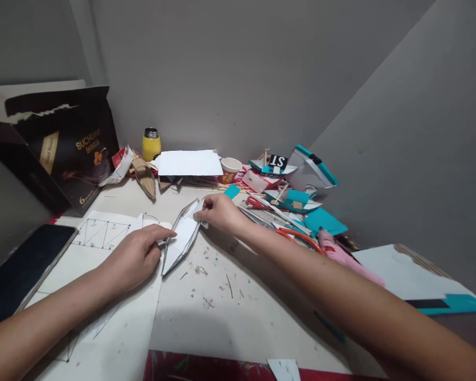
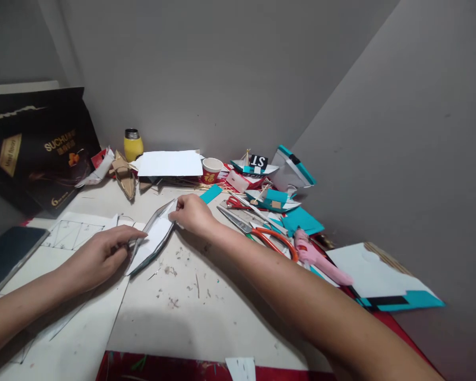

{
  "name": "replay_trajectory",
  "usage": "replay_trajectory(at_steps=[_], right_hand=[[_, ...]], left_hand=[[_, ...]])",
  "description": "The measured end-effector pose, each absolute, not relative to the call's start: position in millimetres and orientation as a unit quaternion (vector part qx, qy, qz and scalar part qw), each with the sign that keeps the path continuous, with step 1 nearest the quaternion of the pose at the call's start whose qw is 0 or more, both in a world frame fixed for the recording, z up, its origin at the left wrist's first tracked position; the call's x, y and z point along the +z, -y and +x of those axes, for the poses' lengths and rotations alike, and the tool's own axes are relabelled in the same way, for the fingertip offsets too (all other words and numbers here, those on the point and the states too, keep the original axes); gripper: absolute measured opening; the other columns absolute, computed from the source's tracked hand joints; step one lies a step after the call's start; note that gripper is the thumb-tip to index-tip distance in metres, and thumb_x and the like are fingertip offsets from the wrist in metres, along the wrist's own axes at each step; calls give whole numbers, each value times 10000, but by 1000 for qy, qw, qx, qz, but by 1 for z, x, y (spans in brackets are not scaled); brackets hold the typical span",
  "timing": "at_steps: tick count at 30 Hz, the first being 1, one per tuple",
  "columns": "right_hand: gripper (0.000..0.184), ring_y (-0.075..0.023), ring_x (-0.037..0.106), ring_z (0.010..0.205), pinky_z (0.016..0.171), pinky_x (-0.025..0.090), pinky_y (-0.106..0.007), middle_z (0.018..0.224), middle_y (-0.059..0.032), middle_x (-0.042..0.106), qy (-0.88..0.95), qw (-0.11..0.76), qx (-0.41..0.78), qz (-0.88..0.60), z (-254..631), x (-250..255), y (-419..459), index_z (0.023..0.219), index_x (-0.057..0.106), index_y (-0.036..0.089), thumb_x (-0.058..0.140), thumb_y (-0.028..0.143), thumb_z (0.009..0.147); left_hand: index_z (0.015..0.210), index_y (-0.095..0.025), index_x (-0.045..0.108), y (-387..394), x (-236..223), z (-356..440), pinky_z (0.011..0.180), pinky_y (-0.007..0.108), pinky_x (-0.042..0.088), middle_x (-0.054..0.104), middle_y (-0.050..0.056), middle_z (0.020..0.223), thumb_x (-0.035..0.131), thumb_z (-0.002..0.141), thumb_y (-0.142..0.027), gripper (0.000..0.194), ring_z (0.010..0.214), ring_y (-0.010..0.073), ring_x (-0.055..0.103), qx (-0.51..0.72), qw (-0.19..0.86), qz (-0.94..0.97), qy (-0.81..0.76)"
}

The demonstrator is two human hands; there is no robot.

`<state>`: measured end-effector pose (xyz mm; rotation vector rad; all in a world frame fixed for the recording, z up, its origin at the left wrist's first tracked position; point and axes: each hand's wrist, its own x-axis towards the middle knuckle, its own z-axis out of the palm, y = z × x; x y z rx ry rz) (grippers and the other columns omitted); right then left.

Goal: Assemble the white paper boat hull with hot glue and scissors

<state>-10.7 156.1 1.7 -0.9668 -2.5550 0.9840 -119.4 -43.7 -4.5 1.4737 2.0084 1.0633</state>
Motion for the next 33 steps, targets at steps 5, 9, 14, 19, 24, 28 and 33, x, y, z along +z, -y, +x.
replay_trajectory(at_steps=[5,9,14,19,24,28,33], right_hand=[[109,-174,529,647,543,302,-278,687,-40,612,919,88,213,-320,-12,7,-149,677,559,185,668,190,680],[93,-235,578,770,570,298,-294,855,-97,668,937,77,155,-302,-13,9,-144,828,586,182,624,217,750],[87,-238,590,802,581,300,-296,871,-102,683,945,64,142,-287,-14,8,-144,794,603,184,527,213,826],[55,-210,561,739,558,279,-284,810,-85,670,934,85,166,-304,-15,7,-142,783,618,185,617,231,754],[135,-146,506,630,553,307,-263,673,-19,614,910,122,250,-308,-21,-2,-152,670,615,186,627,292,754],[77,-115,459,598,563,333,-243,624,34,536,875,164,326,-317,-28,-10,-164,680,583,175,651,149,657],[137,-88,417,533,537,351,-233,562,61,479,820,195,443,-305,-27,-6,-161,603,530,172,662,144,625]], left_hand=[[1017,-260,722,41,-9,-120,891,374,419,709,52,1063,465,682,-53,470,931,246,607,375,205,544,-722],[1038,-257,720,41,-6,-121,823,352,442,731,53,952,482,676,-71,472,826,232,616,383,236,518,-727],[1260,-241,583,32,3,-131,711,299,458,710,78,1017,510,728,-154,543,761,204,644,424,282,450,-734],[1142,-114,635,-10,11,-137,650,292,452,711,87,828,577,723,-294,460,676,209,634,390,231,452,-768],[831,-118,718,-45,1,-136,588,270,402,683,50,698,599,619,-168,248,620,183,582,358,233,483,-764],[797,-142,719,-49,-13,-134,578,259,378,673,18,671,544,618,-127,250,620,164,560,362,225,485,-763],[790,-137,709,-48,-16,-131,631,281,396,686,38,726,530,645,-147,231,667,174,557,405,206,460,-763]])
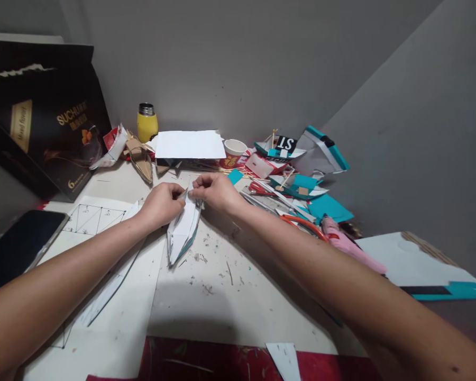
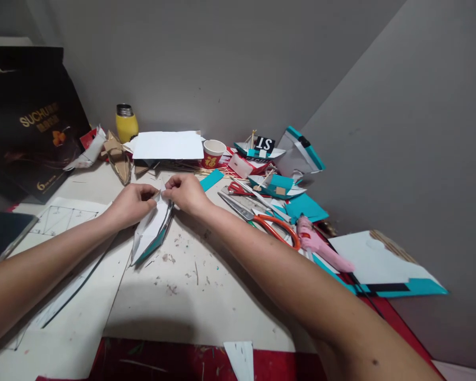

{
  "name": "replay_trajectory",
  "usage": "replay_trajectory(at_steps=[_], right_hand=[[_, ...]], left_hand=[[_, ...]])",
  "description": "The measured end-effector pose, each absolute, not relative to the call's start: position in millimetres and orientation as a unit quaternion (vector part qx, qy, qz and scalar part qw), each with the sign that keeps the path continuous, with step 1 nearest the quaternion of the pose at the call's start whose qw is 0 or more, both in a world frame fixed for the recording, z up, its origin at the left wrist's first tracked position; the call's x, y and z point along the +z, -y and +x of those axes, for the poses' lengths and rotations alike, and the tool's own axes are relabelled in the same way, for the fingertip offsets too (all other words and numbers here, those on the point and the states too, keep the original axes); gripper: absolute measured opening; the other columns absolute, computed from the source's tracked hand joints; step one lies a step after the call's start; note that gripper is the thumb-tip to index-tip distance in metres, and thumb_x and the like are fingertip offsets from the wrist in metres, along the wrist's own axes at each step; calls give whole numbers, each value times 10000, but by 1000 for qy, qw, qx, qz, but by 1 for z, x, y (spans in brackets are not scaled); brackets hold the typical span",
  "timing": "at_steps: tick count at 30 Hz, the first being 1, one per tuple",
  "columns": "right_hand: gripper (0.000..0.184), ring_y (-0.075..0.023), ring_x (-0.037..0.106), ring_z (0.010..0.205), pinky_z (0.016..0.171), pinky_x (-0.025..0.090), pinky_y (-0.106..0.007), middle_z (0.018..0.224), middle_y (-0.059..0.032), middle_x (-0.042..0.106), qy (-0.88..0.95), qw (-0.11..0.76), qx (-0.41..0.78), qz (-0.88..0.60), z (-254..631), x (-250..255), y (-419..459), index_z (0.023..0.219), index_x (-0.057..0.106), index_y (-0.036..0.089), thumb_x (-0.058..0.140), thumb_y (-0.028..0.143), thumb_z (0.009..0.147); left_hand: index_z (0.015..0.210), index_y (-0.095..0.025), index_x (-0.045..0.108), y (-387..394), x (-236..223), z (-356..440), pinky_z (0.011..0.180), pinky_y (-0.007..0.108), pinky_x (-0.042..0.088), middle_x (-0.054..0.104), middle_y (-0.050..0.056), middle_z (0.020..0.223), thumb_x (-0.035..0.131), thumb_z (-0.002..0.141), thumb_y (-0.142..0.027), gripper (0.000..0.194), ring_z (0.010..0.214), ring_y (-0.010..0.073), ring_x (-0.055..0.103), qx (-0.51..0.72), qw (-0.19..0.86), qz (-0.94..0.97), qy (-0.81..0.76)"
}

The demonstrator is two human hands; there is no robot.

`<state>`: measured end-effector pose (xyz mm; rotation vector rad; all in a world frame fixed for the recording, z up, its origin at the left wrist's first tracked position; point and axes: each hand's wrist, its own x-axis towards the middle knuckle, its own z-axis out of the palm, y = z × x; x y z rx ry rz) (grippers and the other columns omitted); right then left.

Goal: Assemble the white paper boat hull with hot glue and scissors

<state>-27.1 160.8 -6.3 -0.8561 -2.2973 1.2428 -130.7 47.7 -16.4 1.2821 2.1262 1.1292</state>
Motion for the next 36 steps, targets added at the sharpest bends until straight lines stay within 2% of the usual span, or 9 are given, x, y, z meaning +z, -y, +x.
replay_trajectory(at_steps=[4,9,15,18,22,25,28,33,36], right_hand=[[146,-92,441,543,558,385,-246,588,39,529,775,231,503,-307,-21,0,-153,609,544,167,680,213,638],[168,-100,448,565,569,387,-256,616,29,534,748,255,534,-301,-15,-1,-150,647,582,158,662,301,682],[131,-99,393,582,576,353,-241,622,61,431,781,304,485,-248,-16,-10,-150,682,522,190,646,173,643],[152,-102,409,610,588,356,-236,662,52,451,808,327,439,-218,-15,-9,-149,692,494,196,640,168,661],[146,-118,473,628,604,387,-256,674,6,562,820,319,427,-208,-14,0,-153,697,589,159,615,290,756],[133,-111,485,609,604,396,-260,660,15,569,810,311,444,-225,-15,9,-158,781,625,134,657,245,715],[203,-102,466,590,580,382,-253,635,36,541,811,297,447,-234,-18,14,-163,832,622,128,697,248,687],[50,-101,490,596,597,393,-257,622,26,571,823,269,447,-226,-24,15,-171,677,605,140,654,140,683],[58,-102,504,596,602,402,-262,632,16,590,829,248,450,-222,-21,16,-173,655,601,142,649,116,674]], left_hand=[[803,-128,695,-46,-11,-126,695,286,427,690,57,793,527,679,-180,215,738,181,585,461,223,422,-748],[801,-134,681,-45,-7,-118,596,274,433,659,40,697,491,694,-187,225,630,166,572,513,296,363,-719],[834,-138,648,-45,-4,-115,516,247,395,583,10,606,480,648,-115,252,539,138,522,556,362,310,-681],[834,-147,635,-45,-5,-115,516,244,388,559,-4,596,483,645,-108,245,530,130,509,569,367,306,-669],[802,-167,628,-45,-11,-116,544,253,403,591,2,634,509,659,-137,188,577,147,540,579,354,314,-664],[797,-179,633,-45,-14,-117,551,257,407,621,11,679,530,659,-149,175,611,158,558,578,348,319,-665],[787,-190,635,-45,-14,-116,535,259,397,610,2,658,539,648,-142,176,580,153,543,574,350,319,-668],[803,-195,649,-45,-13,-113,536,266,391,624,8,676,553,640,-128,201,563,149,542,573,357,312,-668],[787,-190,645,-45,-12,-111,514,272,372,613,13,643,558,633,-125,189,530,150,532,570,364,302,-672]])
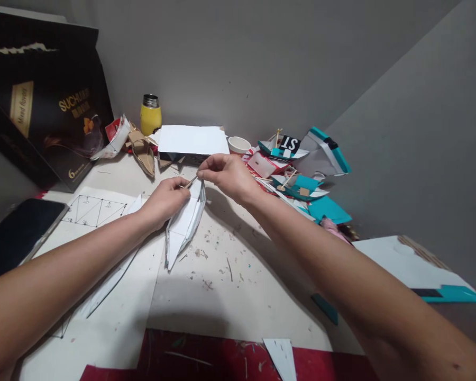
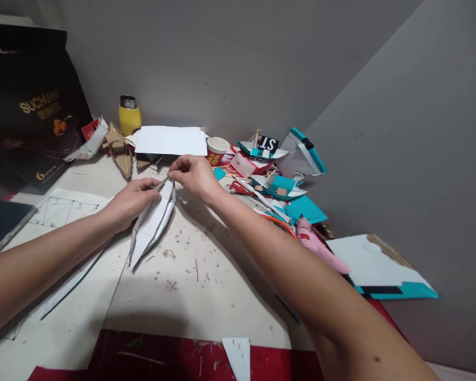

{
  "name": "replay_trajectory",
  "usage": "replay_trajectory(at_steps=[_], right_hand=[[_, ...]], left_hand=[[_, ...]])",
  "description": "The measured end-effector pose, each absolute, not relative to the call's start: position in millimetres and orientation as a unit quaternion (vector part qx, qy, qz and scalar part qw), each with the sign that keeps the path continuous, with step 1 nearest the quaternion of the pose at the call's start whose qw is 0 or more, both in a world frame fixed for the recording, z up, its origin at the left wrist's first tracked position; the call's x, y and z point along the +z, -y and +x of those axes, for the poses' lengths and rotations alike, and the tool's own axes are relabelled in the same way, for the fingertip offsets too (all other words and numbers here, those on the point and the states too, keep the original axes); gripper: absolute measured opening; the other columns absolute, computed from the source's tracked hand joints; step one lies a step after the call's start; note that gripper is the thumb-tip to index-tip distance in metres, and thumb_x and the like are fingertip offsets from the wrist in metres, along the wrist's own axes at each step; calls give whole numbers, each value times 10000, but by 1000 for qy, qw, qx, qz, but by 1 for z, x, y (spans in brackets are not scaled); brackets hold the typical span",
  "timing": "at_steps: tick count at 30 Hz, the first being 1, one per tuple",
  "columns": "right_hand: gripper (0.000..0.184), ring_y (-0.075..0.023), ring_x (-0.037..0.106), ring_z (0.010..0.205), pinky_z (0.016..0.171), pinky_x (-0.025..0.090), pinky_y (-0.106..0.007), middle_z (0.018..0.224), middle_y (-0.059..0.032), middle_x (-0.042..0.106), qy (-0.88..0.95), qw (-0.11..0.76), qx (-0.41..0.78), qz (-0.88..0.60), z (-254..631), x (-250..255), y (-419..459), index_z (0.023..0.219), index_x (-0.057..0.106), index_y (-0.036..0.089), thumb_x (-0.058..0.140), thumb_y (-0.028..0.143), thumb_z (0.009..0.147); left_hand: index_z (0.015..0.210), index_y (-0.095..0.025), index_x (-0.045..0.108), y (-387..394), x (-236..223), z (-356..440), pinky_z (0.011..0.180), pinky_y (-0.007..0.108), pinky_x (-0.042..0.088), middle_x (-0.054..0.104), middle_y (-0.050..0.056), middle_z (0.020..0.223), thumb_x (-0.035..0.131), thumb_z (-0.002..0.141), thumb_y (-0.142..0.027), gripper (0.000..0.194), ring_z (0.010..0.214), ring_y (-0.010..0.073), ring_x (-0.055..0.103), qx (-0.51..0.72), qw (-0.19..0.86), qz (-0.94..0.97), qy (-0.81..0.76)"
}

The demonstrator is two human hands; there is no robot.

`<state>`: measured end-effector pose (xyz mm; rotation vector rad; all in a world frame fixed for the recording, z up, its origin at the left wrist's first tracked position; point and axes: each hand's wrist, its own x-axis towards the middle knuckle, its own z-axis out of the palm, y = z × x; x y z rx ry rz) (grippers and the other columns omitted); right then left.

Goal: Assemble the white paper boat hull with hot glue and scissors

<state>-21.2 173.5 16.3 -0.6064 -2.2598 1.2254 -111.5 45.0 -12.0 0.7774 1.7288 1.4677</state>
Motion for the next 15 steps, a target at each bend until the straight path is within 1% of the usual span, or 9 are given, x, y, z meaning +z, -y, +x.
replay_trajectory(at_steps=[7,12,15], right_hand=[[69,-100,501,577,568,395,-259,625,19,581,875,180,416,-171,-11,21,-176,680,597,154,645,104,679],[91,-101,495,582,569,395,-244,608,30,562,913,138,354,-146,-16,19,-180,668,581,163,626,92,702],[103,-99,478,576,565,376,-236,597,39,547,926,133,325,-134,-19,19,-180,658,575,168,621,89,706]], left_hand=[[720,-190,611,-44,-10,-109,498,282,322,548,-4,564,530,633,-121,138,480,137,470,559,371,293,-682],[662,-184,595,-43,-14,-110,497,280,286,547,6,574,528,641,-135,86,498,134,458,552,356,304,-690],[668,-186,587,-43,-17,-111,496,273,275,528,-5,574,533,647,-142,73,507,128,443,552,352,310,-689]])
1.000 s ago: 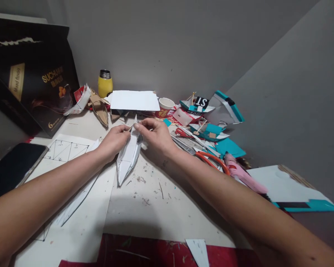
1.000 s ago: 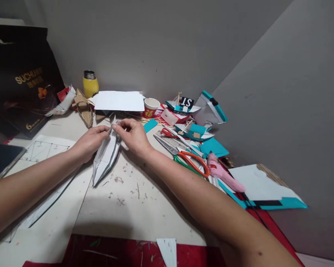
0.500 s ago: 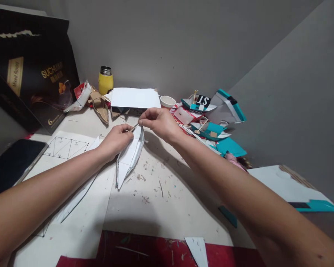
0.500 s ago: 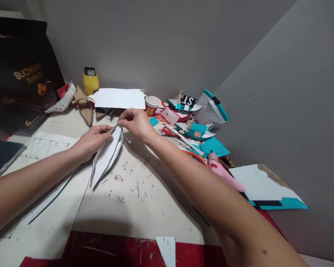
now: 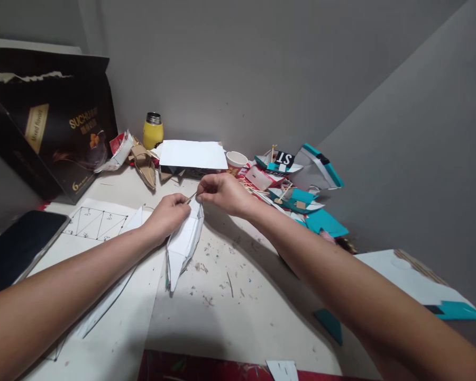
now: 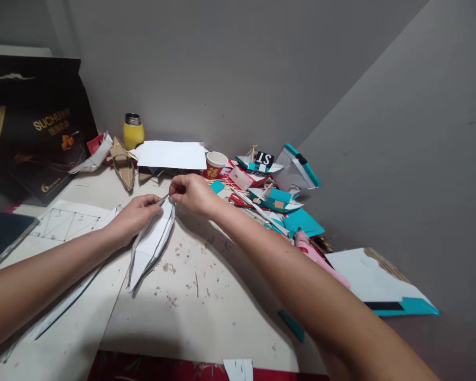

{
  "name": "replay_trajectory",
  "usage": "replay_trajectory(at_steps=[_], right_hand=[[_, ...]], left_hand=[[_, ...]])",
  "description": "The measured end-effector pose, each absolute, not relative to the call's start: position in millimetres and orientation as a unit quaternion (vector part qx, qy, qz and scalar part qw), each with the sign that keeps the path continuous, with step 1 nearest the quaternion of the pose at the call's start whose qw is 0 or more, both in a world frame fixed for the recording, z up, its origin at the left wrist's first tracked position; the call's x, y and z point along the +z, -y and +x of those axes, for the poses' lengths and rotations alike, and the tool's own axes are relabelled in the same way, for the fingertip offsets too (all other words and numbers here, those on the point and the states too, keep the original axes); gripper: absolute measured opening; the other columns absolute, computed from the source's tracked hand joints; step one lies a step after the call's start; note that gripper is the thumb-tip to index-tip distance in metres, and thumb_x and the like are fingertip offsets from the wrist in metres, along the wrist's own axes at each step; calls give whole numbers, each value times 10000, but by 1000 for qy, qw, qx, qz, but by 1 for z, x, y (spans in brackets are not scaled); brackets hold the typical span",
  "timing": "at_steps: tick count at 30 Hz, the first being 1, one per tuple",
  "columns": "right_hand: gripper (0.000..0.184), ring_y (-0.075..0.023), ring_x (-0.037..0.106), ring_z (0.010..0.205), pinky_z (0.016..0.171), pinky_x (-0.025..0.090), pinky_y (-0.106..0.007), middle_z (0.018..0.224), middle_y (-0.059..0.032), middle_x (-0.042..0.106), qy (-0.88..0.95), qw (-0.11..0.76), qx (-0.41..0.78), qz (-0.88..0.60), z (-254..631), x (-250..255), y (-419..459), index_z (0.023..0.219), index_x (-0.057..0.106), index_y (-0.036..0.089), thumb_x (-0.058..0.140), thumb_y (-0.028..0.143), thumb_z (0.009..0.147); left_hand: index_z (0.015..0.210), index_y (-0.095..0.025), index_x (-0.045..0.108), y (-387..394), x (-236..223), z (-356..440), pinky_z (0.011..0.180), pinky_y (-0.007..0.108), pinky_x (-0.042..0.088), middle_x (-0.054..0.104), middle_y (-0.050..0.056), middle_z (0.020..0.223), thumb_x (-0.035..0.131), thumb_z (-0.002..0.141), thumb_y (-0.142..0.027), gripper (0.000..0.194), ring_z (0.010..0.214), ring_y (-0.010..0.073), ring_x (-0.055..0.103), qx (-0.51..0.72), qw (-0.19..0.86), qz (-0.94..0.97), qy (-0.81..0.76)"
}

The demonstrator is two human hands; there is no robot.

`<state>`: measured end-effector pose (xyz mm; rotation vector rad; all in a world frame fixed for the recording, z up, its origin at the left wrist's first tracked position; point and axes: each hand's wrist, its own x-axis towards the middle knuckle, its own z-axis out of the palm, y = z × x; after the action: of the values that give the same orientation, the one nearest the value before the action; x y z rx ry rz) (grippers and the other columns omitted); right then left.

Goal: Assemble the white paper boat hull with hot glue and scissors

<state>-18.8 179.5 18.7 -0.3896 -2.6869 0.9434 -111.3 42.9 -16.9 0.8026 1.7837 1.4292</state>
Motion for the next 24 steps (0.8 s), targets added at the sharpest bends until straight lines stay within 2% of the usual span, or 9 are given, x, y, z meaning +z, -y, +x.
replay_trajectory(at_steps=[7,12,18,20,22,24], right_hand=[[123,-115,502,646,618,341,-244,687,23,592,950,148,252,-108,-20,19,-173,713,595,175,579,53,712],[153,-116,462,634,594,307,-247,722,27,582,952,159,221,-137,-23,17,-169,776,568,184,609,67,686],[297,-129,514,663,597,370,-249,800,-9,601,923,168,261,-226,-20,21,-164,959,552,166,663,145,685],[246,-126,526,630,567,385,-244,754,-7,600,913,155,289,-242,-18,21,-160,904,566,160,677,192,686],[127,-113,504,565,516,373,-234,647,19,555,905,146,311,-250,-17,20,-156,757,560,165,661,208,694],[132,-98,462,507,471,347,-223,562,43,486,896,152,326,-260,-17,16,-154,638,513,175,622,197,708]], left_hand=[[717,-186,567,-42,-18,-110,494,258,281,498,-27,599,570,671,-189,46,502,109,399,564,353,323,-673],[730,-179,564,-43,-20,-110,491,249,270,490,-36,599,595,670,-227,83,504,104,387,575,349,327,-664],[700,-182,555,-43,-20,-111,546,244,308,507,-36,616,606,650,-240,92,563,114,431,595,324,334,-655],[721,-180,563,-43,-19,-112,557,244,321,518,-34,626,600,657,-248,101,578,120,443,600,317,339,-652],[735,-178,570,-42,-19,-112,548,242,320,508,-41,609,594,661,-252,107,564,118,434,602,311,344,-650],[735,-178,577,-42,-19,-111,529,238,310,480,-55,572,593,662,-251,104,531,112,413,601,307,350,-650]])
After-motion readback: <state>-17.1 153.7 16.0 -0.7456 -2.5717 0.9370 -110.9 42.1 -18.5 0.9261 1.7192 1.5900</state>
